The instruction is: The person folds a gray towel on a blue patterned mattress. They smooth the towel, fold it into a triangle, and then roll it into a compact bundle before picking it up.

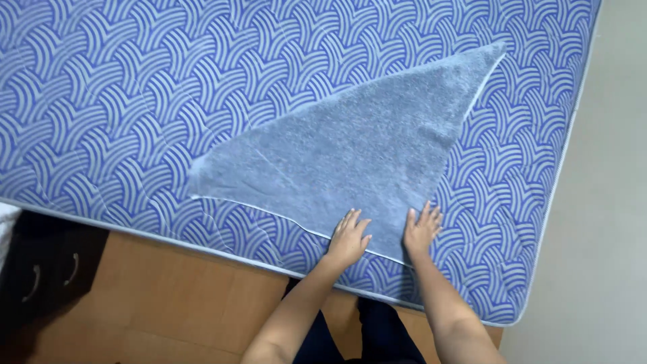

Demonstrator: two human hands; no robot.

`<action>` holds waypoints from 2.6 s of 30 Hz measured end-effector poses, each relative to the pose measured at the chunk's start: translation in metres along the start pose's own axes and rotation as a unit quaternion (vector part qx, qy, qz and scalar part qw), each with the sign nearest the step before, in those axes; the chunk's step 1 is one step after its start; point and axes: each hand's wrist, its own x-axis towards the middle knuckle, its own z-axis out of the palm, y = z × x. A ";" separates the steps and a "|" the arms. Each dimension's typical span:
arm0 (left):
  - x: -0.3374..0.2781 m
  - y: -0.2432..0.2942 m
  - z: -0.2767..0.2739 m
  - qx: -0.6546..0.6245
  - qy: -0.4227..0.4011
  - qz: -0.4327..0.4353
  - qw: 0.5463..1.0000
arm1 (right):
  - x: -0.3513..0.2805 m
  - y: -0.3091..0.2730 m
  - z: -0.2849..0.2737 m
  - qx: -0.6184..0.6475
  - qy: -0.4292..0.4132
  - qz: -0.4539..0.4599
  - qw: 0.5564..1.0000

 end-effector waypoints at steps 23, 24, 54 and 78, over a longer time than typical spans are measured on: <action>-0.046 0.110 0.119 0.034 0.041 -0.132 0.990 | 0.005 0.036 -0.044 0.474 -0.385 0.172 0.773; -0.050 0.113 0.121 0.028 0.043 -0.127 0.991 | 0.006 0.037 -0.045 0.467 -0.386 0.164 0.779; -0.102 0.140 -0.048 -0.025 0.167 0.061 0.984 | -0.080 -0.017 -0.155 0.325 -0.380 -0.034 0.865; -0.088 0.133 0.030 -0.105 -0.058 0.105 0.987 | -0.164 0.073 -0.166 0.351 -0.316 0.190 0.861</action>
